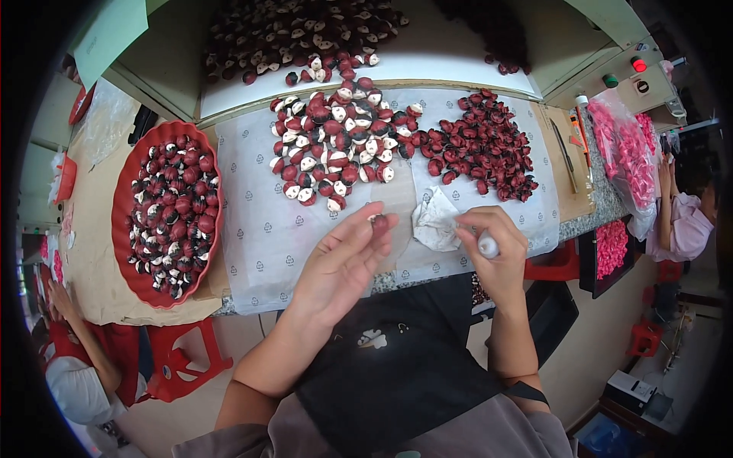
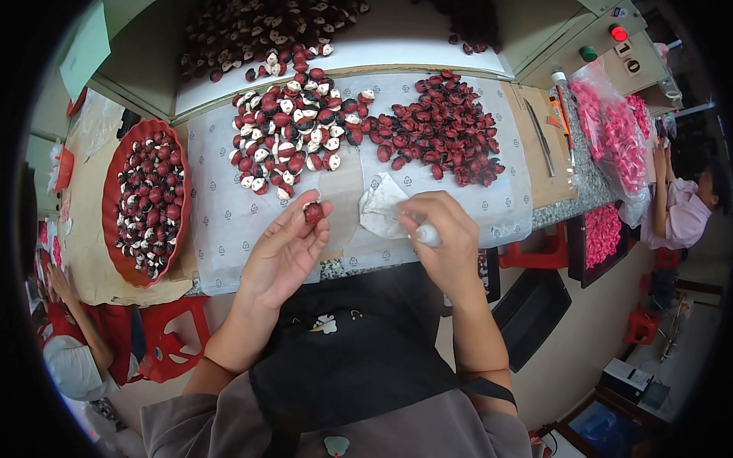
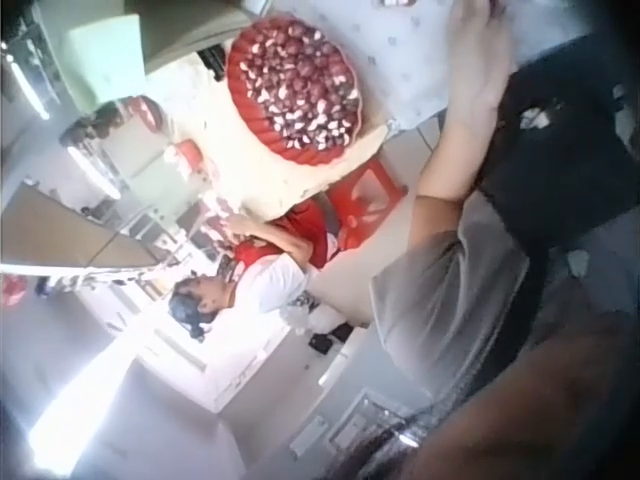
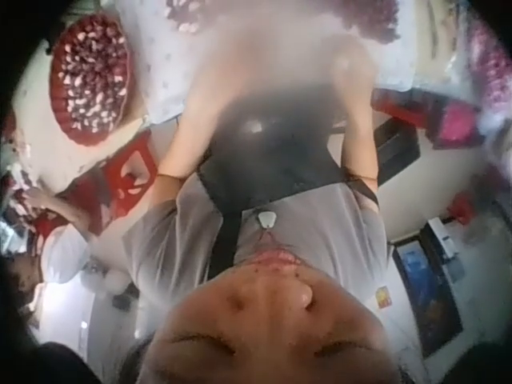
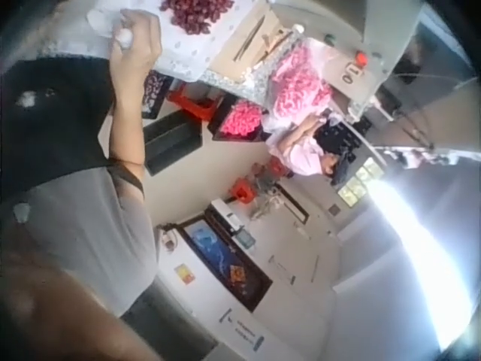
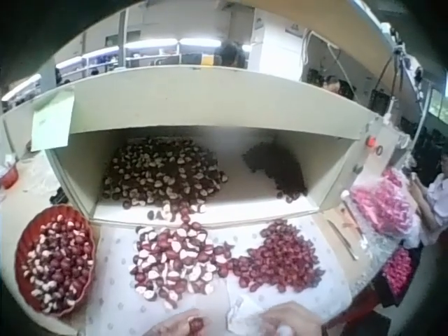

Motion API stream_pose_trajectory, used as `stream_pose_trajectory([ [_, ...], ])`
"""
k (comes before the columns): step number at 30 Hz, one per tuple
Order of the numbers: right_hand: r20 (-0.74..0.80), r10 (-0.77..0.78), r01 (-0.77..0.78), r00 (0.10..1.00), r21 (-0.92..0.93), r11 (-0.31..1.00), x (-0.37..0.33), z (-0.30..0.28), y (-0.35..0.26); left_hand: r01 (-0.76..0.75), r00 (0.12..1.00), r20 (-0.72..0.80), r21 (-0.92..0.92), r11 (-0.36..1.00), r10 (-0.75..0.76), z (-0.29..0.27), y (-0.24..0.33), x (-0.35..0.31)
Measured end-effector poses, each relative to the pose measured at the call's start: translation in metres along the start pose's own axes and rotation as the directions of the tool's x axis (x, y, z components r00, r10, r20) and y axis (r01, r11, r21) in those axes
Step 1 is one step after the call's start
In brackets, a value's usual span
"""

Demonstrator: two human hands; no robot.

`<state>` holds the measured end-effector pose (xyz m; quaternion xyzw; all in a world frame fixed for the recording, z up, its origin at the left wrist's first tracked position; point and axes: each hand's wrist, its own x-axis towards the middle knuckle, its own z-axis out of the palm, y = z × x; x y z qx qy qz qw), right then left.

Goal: The person applies glue to small figurine parts with a glue applicator, then assembles the parts by hand on a workbench.

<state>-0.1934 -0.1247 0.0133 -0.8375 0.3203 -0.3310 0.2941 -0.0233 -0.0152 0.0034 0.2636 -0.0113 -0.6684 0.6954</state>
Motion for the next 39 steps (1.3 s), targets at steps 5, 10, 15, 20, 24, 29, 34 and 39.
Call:
stream_pose_trajectory([
  [5,0.053,-0.019,0.021,0.998,-0.054,0.998,0.003,0.015,-0.004,0.009,1.0,-0.02,-0.02,1.0,-0.01,-0.002,0.004,-0.001],
  [10,0.004,0.339,-0.329,0.941,0.259,0.908,0.0,0.01,-0.026,0.053,0.996,0.076,-0.097,0.994,-0.046,-0.008,0.003,-0.003],
  [15,-0.222,0.031,-0.021,0.975,0.046,0.999,0.009,0.043,-0.038,-0.052,0.997,0.052,-0.021,0.998,0.053,-0.001,-0.008,-0.004],
  [20,-0.078,0.191,-0.14,0.978,0.429,0.892,0.004,0.049,-0.046,-0.278,0.96,0.011,0.148,0.949,0.279,0.001,-0.016,-0.004],
  [24,0.025,0.269,-0.239,0.963,0.542,0.805,0.002,0.045,-0.045,-0.288,0.956,0.0,0.173,0.942,0.292,-0.001,-0.02,-0.005],
  [29,0.099,0.302,-0.297,0.948,0.614,0.731,0.0,0.05,-0.046,-0.371,0.918,-0.03,0.293,0.881,0.396,0.0,-0.024,-0.004],
  [34,-0.147,0.218,-0.121,0.965,0.487,0.865,-0.003,0.06,-0.052,-0.439,0.886,-0.039,0.247,0.864,0.461,-0.001,-0.033,-0.004],
  [39,-0.144,0.2,-0.107,0.969,0.484,0.869,-0.006,0.066,-0.052,-0.488,0.862,-0.033,0.221,0.844,0.507,-0.001,-0.037,-0.005],
])
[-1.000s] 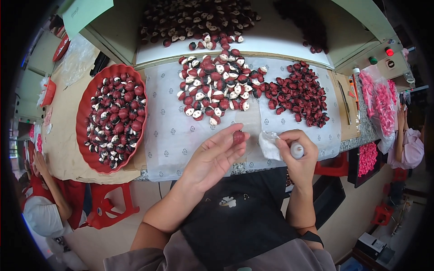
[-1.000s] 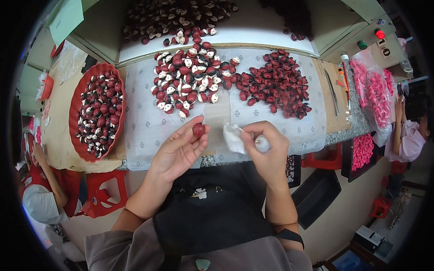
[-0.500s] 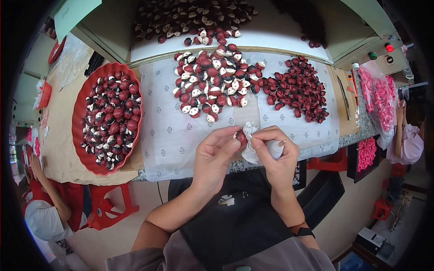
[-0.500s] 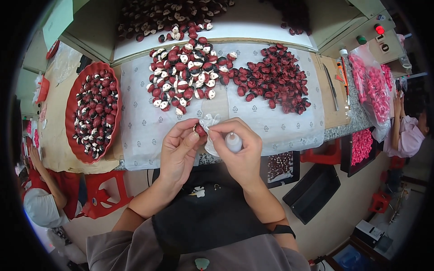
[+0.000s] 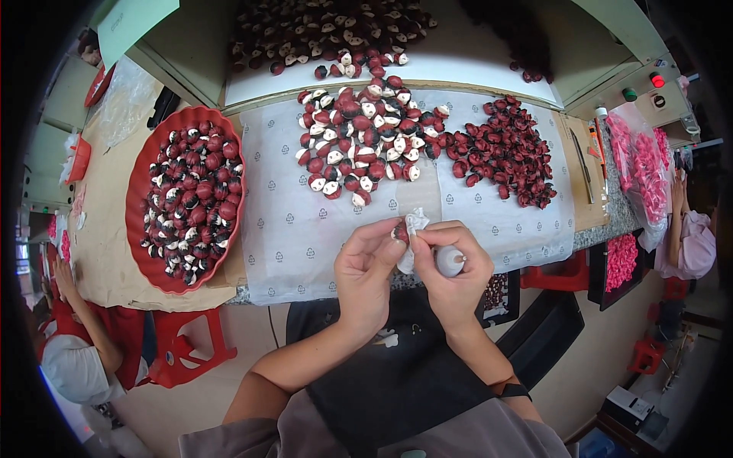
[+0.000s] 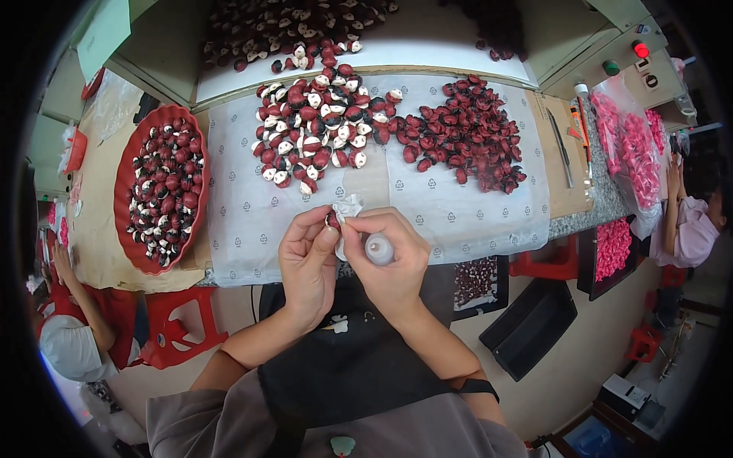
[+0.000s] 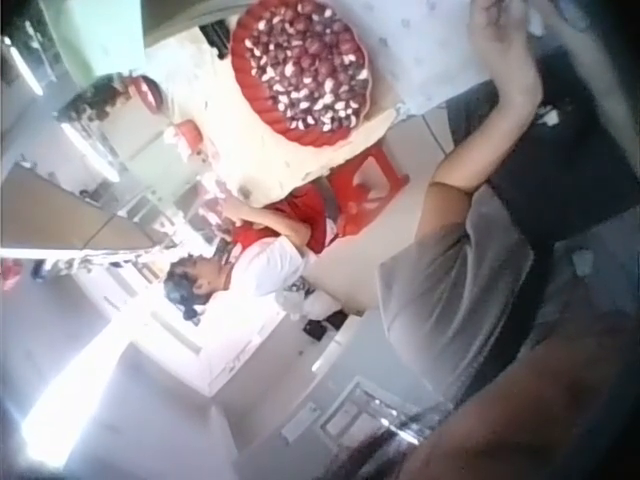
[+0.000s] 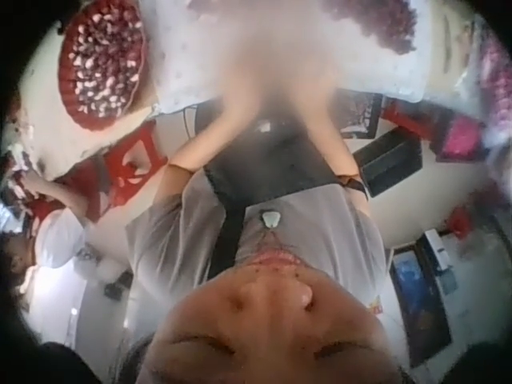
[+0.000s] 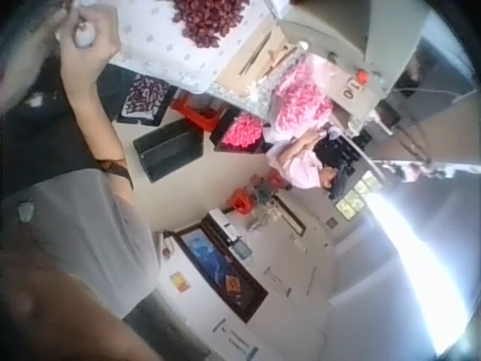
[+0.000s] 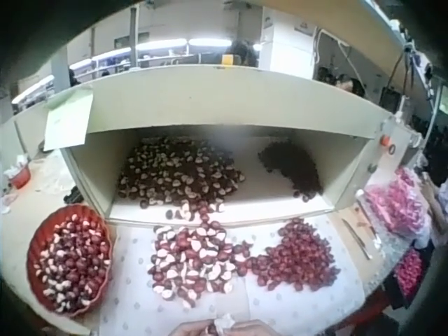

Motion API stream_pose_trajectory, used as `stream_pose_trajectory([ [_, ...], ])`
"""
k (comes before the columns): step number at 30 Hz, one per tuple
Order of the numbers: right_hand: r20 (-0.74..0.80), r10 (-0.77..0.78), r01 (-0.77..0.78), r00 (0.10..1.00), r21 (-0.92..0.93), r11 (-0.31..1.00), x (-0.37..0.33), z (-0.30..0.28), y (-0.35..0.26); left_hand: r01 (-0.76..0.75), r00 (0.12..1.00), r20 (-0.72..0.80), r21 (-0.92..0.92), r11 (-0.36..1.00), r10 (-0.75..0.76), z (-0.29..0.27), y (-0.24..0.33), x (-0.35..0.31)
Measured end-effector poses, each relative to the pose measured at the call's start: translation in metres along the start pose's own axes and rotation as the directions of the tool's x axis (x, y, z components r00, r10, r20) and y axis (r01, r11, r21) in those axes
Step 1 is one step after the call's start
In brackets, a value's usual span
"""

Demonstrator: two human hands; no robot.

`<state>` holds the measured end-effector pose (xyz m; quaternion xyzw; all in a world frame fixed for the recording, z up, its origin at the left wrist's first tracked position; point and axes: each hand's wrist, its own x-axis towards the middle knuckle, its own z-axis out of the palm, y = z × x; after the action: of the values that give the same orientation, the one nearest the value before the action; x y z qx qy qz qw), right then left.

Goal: The person applies glue to small figurine parts with a glue applicator, then assembles the parts by hand on a workbench.

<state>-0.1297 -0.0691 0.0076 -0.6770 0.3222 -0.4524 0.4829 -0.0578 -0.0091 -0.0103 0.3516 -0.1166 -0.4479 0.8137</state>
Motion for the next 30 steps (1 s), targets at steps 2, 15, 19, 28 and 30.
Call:
stream_pose_trajectory([
  [2,-0.008,0.012,-0.011,1.0,0.027,1.0,-0.001,0.001,0.0,-0.016,0.999,-0.042,0.006,1.0,0.017,0.001,0.001,0.0],
  [15,0.073,-0.094,0.116,0.993,-0.393,0.912,0.029,-0.048,0.003,0.349,0.935,0.176,-0.298,0.889,-0.308,-0.01,0.023,0.017],
  [19,0.298,-0.16,0.203,0.941,-0.121,0.972,0.032,-0.032,-0.014,0.398,0.906,0.266,-0.27,0.877,-0.329,-0.007,0.021,0.019],
  [28,0.271,-0.265,0.313,0.925,-0.154,0.937,0.02,-0.016,-0.005,0.252,0.958,0.12,0.088,0.964,-0.262,0.005,0.028,0.015],
  [30,0.187,-0.319,0.351,0.929,-0.176,0.92,0.015,-0.012,0.001,0.217,0.965,0.132,0.087,0.972,-0.227,0.001,0.025,0.016],
])
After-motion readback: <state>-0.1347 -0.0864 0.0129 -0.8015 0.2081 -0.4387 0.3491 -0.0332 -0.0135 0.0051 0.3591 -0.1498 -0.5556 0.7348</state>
